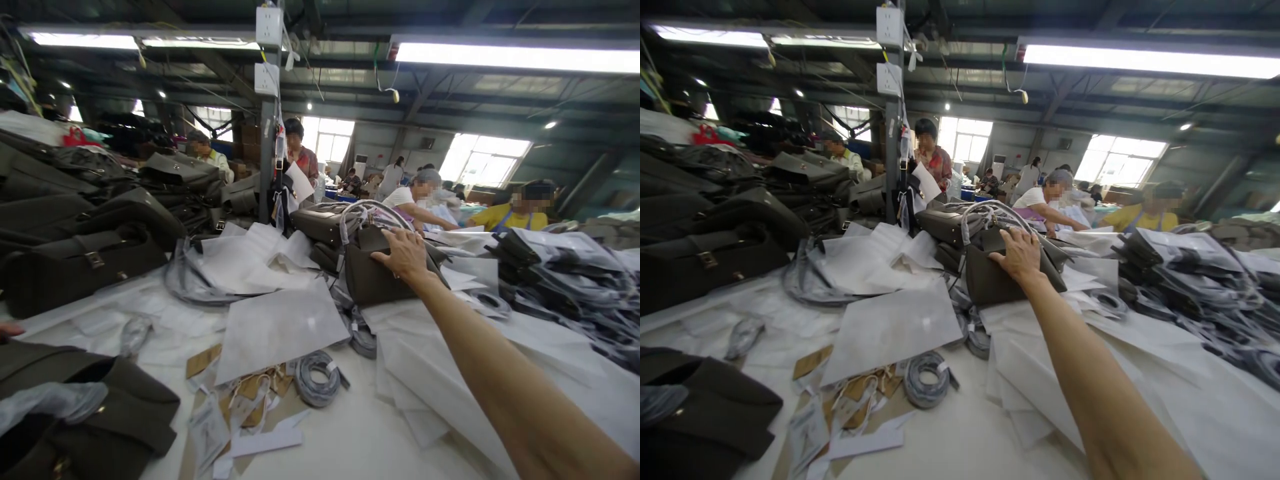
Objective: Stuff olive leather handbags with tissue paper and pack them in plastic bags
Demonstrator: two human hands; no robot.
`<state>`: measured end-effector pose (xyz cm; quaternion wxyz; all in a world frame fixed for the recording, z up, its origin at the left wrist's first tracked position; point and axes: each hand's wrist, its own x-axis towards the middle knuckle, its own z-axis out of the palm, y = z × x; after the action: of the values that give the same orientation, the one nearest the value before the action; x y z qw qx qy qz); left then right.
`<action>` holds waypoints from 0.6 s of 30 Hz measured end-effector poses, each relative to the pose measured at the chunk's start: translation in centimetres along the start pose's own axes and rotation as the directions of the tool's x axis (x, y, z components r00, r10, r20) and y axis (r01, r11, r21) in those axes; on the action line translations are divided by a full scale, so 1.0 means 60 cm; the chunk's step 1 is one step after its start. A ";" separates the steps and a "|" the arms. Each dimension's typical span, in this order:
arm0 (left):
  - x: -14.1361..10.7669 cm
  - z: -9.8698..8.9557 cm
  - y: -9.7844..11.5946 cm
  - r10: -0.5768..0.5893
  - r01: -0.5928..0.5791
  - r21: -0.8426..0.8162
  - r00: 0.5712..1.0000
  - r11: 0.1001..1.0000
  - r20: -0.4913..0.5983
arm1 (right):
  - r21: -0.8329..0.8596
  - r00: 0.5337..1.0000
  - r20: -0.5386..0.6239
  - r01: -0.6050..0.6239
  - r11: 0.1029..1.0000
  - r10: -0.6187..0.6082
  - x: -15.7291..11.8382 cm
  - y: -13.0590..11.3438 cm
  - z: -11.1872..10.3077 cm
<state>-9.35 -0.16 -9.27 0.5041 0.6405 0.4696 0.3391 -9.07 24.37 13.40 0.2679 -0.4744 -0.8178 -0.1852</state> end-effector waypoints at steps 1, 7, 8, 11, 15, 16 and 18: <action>0.011 0.001 0.004 -0.012 0.012 0.007 1.000 1.000 -0.015 | -0.063 0.996 0.072 0.057 0.996 -0.053 0.014 0.004 0.001; 0.012 0.017 0.007 -0.053 0.046 0.155 0.998 0.987 0.042 | -0.131 0.981 0.185 0.084 0.988 -0.059 0.019 0.020 -0.035; -0.002 0.021 0.006 -0.051 0.040 0.164 0.997 0.986 0.060 | -0.133 0.990 0.126 0.083 0.988 -0.067 0.016 0.021 -0.055; -0.056 0.022 0.004 -0.032 0.019 0.177 0.997 0.984 0.074 | -0.068 0.982 -0.156 0.102 0.993 -0.111 0.013 0.020 -0.145; -0.114 0.002 0.026 0.066 -0.065 0.026 0.997 0.998 -0.038 | 0.162 0.903 -0.412 0.206 0.965 -0.124 -0.023 -0.004 -0.298; -0.121 -0.005 0.036 0.054 -0.064 -0.112 0.994 0.992 -0.094 | 0.216 0.899 -0.422 0.219 0.951 -0.112 -0.044 -0.014 -0.333; -0.129 -0.024 0.055 -0.038 -0.015 -0.365 0.990 0.931 -0.136 | 0.307 0.914 -0.396 0.225 0.925 -0.091 -0.104 -0.034 -0.392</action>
<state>-12.34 -7.16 -5.41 0.5819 0.5074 0.4365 0.4619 -2.17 6.08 28.01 0.4823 -0.3069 -0.8072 -0.1469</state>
